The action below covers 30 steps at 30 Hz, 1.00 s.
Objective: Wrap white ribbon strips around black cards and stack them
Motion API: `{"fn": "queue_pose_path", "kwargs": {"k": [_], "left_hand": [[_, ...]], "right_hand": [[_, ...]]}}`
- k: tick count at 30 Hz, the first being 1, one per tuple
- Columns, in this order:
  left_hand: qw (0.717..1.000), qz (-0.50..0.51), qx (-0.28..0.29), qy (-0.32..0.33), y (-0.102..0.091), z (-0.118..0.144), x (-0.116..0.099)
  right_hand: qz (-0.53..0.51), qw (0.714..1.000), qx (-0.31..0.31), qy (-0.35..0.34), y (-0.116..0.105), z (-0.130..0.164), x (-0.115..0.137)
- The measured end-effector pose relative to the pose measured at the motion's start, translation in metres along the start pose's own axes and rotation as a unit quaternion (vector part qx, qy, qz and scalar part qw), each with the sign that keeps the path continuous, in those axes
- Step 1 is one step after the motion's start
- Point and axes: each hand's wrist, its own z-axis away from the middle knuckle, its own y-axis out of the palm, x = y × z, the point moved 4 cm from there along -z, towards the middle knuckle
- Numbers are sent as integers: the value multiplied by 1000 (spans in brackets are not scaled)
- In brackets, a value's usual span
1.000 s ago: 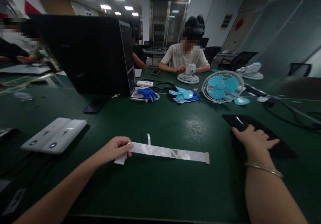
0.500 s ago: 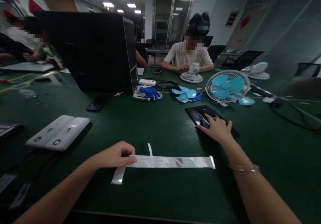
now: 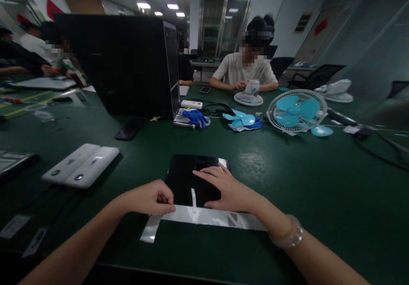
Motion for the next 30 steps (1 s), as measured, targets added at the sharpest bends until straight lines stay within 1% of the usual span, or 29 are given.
{"fn": "queue_pose_path", "kwargs": {"k": [3,7,9,12,14,17,20,22,24,30], "left_hand": [[1000,5,7,-19,1,-1,4],[999,-23,-18,-17,-2,-2,5],[999,-34,-36,-14,-4,-3,5],[995,-39,-90,-13,-10,-5,6],[990,-33,-132,-18,-14,-6,8],[983,-20,-178,-35,-18,-7,11],[975,-9,-214,-59,-22,-6,13],[968,-28,-242,-62,-24,-4,12],[960,-67,-262,-67,-25,-3,10],[948,-142,-271,-93,-21,-6,11]], "right_hand": [[-4,1000,4,-6,-1,1,0],[12,1000,7,-2,-4,2,-2],[19,1000,-9,1,-8,4,0],[14,999,-43,-1,-16,9,7],[15,999,-49,-19,-18,11,11],[53,996,-47,-47,-13,11,15],[101,991,-52,-67,-6,8,12],[127,988,-51,-78,-3,7,9],[150,984,-50,-79,-1,6,8],[190,978,-49,-75,0,6,12]]}}
